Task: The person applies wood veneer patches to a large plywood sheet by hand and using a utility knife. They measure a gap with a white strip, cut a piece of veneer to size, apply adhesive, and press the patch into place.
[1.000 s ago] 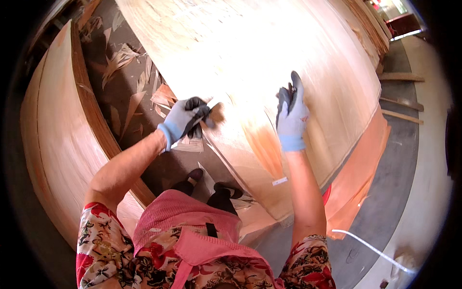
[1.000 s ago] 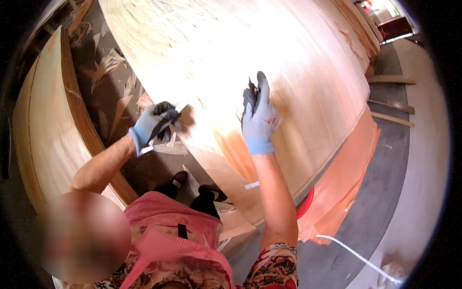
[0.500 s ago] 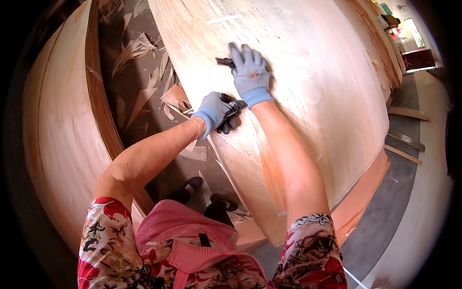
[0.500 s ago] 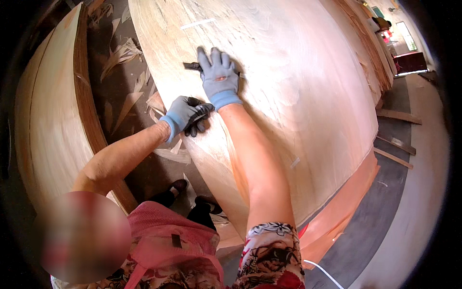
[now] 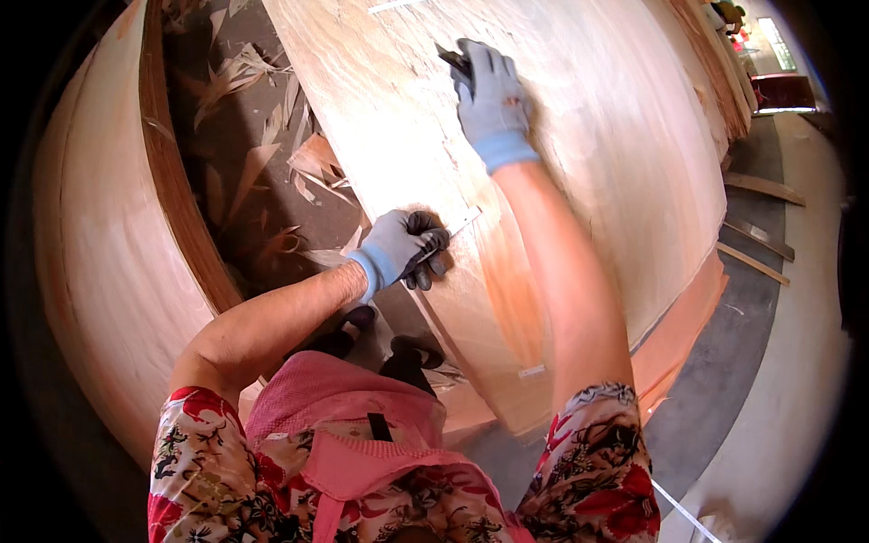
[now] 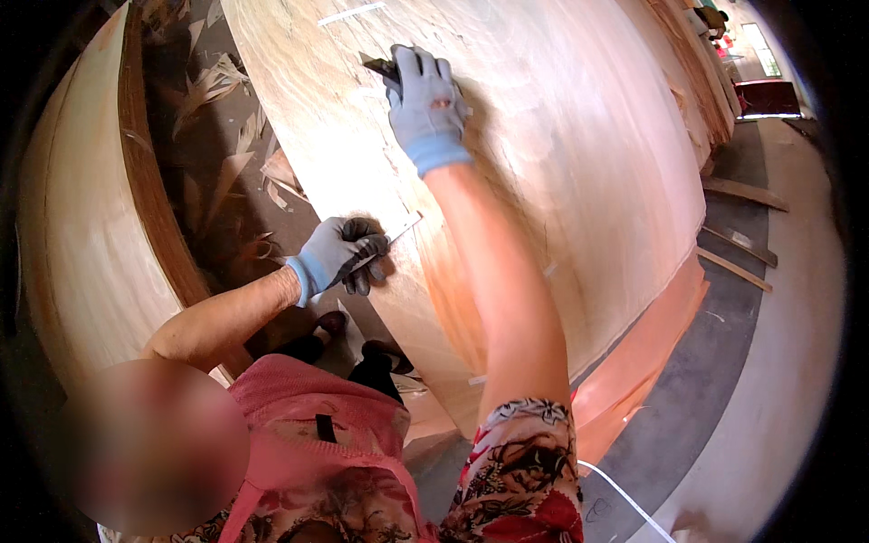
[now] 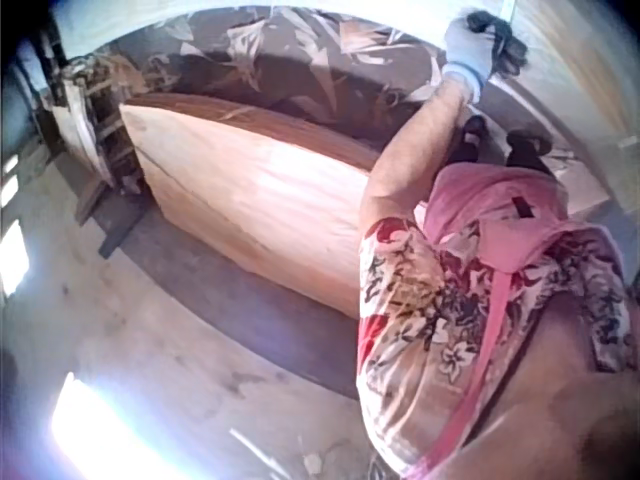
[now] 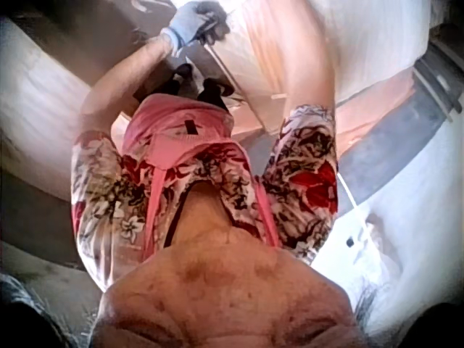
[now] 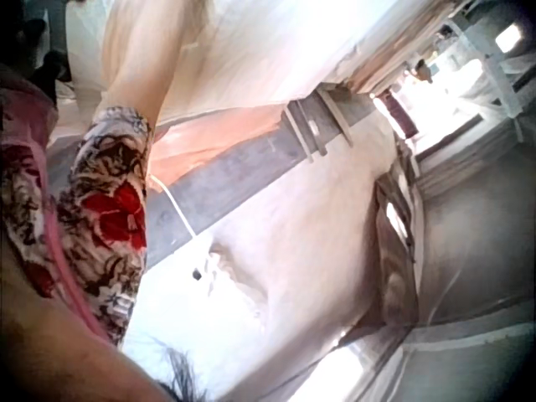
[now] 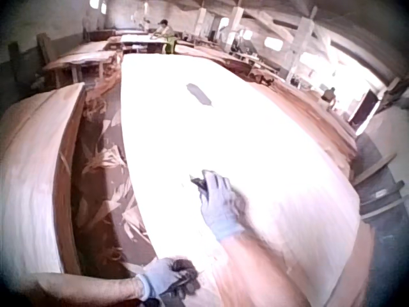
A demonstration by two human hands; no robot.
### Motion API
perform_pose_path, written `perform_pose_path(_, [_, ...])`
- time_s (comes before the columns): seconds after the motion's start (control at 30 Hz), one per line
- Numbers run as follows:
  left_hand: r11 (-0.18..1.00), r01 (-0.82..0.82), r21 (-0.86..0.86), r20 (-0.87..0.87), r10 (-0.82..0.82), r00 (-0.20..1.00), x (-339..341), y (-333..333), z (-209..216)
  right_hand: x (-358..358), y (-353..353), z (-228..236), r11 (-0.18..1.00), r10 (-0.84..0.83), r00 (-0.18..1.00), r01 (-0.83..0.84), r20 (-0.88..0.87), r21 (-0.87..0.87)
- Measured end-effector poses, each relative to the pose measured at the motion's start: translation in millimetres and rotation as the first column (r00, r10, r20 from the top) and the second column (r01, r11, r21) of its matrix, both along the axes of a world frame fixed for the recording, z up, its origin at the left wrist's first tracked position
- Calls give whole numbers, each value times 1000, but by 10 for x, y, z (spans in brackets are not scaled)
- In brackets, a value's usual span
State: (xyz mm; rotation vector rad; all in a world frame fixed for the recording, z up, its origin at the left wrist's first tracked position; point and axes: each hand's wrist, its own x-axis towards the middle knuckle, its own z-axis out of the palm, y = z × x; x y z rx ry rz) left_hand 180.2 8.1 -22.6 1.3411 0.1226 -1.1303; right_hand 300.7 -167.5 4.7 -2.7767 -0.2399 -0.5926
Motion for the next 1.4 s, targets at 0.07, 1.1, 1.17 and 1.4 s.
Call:
perform_pose_path(0.07, [999,-32,-31,-7,32,999,-26,-31,-64,-322,35,96,996,-22,998,17,-54,-88])
perform_pose_path(1.1, [880,349,322,820,-443,362,-1463,-717,271,-1987,-845,-200,922,-362,929,344,-80,-176])
perform_pose_path(1.17, [908,388,156,372,-419,829,-1199,-541,123,-1965,-878,-190,925,-336,940,321,-49,-203])
perform_pose_path(1.4, [962,255,102,-13,-255,967,-1151,-437,-4,-2216,-170,-173,937,-234,972,219,-25,-271])
